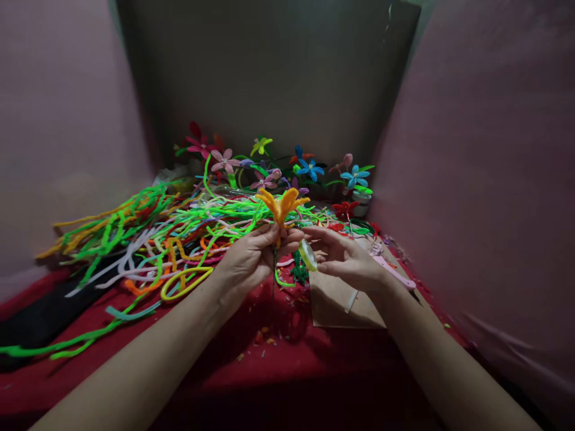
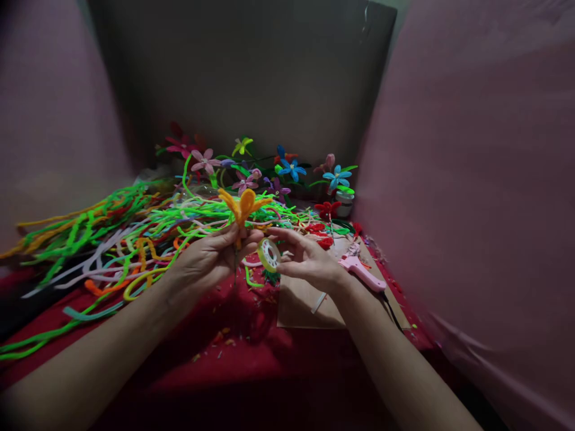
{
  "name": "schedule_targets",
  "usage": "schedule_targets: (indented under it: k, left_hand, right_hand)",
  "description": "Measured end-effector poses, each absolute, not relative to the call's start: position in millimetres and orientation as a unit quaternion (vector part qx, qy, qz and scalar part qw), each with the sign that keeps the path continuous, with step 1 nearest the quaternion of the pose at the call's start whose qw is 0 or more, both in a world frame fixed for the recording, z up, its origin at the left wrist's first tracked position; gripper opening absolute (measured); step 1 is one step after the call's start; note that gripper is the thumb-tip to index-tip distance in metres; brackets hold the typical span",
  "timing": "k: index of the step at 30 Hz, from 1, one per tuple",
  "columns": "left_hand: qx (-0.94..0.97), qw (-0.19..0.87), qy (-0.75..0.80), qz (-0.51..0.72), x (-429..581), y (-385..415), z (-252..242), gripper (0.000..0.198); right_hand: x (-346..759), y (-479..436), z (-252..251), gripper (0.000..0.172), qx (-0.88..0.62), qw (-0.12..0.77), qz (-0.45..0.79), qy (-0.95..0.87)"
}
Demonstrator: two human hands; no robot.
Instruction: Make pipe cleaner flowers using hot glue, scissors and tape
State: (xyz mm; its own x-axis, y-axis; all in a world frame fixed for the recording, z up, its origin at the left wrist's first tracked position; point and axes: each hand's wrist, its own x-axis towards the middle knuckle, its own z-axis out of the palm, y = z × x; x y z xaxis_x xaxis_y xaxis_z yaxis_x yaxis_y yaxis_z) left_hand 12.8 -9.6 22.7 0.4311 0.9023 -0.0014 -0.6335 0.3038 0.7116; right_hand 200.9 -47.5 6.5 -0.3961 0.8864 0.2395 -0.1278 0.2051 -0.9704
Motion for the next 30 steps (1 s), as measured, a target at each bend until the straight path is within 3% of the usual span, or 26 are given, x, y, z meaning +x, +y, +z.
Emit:
schedule_targets:
  k: [3, 8, 15, 20, 25, 30]
  left_hand:
    - [0.322, 0.781, 0.225, 0.485, 13.6, -8.8, 24.2, 0.026]
    - [0.32, 0.774, 0.24, 0.491, 10.3, -5.0, 30.7, 0.027]
    - [0.3, 0.764, 0.216, 0.528, -5.8, 2.9, 31.1, 0.031]
    - [0.285, 0.776, 0.228, 0.515, -12.5, 3.6, 18.3, 0.036]
    - [0.298, 0.785, 0.215, 0.5, -10.5, -1.8, 10.2, 0.031]
    - [0.331, 0.771, 0.227, 0.495, -8.1, -2.2, 8.8, 0.021]
  right_hand:
    - [180.5, -44.5, 2.5, 0.062, -0.313, 0.466, 0.549, -0.619]
    - [154.4, -29.6, 4.5, 0.03, -0.357, 0.492, 0.509, -0.609]
    - [145.7, -21.7, 20.0, 0.035, -0.386, 0.455, 0.399, -0.696]
    - [146.2, -24.5, 12.9, 0.028, -0.428, 0.435, 0.421, -0.671]
    - [148.1, -27.1, 2.2, 0.019, -0.418, 0.489, 0.43, -0.633]
    - [154.2, -26.4, -11.2, 0.015, -0.447, 0.541, 0.358, -0.616]
